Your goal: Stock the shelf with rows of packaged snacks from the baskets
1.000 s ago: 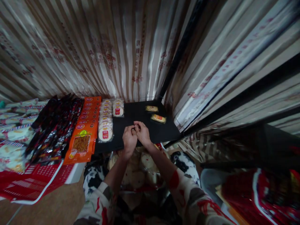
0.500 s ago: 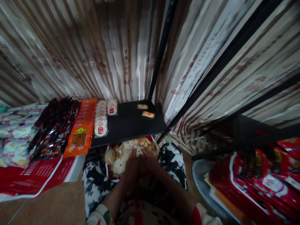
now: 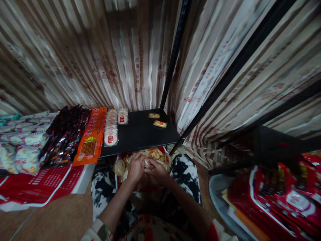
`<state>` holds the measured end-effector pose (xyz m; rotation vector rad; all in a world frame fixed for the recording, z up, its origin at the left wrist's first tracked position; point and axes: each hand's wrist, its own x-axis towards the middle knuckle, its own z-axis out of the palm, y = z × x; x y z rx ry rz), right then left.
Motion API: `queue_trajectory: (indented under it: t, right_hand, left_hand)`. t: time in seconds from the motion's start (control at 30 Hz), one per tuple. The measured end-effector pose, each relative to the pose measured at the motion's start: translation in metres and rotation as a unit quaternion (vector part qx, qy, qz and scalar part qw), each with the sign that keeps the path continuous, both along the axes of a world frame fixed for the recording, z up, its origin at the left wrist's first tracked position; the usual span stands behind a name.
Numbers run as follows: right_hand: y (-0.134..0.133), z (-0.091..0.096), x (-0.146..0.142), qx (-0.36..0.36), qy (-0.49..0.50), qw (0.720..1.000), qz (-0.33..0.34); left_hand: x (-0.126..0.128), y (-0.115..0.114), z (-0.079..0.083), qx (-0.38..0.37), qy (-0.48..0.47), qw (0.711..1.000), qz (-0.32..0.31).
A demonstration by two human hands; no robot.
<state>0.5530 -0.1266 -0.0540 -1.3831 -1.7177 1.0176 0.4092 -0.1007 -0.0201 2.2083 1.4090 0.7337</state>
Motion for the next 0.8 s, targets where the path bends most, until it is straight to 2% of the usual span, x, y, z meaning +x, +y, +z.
queue_trajectory:
  t: [0.13, 0.3, 0.37, 0.43, 0.5, 0.57, 0.7, 0.8]
  right_hand:
    - [0.008, 0.014, -0.005, 0.011, -0.016, 0.998, -0.067]
    - [0.025, 0.024, 0.0, -0.035, 0.093, 0.988, -0.118]
    - [0.034, 0.028, 0.004, -0.046, 0.142, 0.98, -0.136]
    - [0.044, 0.033, 0.007, -0.071, 0.185, 0.97, -0.142]
    - [0.053, 0.039, 0.008, -0.098, 0.232, 0.958, -0.134]
    - [0.061, 0.043, 0.007, -0.119, 0.271, 0.948, -0.112]
    - [0.07, 0.045, -0.002, -0.13, 0.293, 0.945, -0.062]
    - [0.08, 0.043, -0.012, -0.113, 0.266, 0.955, -0.065]
  left_hand:
    - [0.0, 0.014, 0.022, 0.013, -0.043, 0.999, -0.006]
    - [-0.006, 0.031, 0.03, 0.012, -0.123, 0.985, 0.12]
    - [-0.012, 0.034, 0.029, -0.026, -0.125, 0.981, 0.146]
    - [-0.015, 0.036, 0.025, -0.101, -0.14, 0.974, 0.144]
    - [-0.017, 0.037, 0.019, -0.186, -0.185, 0.956, 0.131]
    - [-0.016, 0.04, 0.013, -0.23, -0.249, 0.931, 0.134]
    - [-0.014, 0.052, 0.007, -0.215, -0.339, 0.897, 0.187]
    - [-0.015, 0.065, 0.007, -0.198, -0.349, 0.89, 0.216]
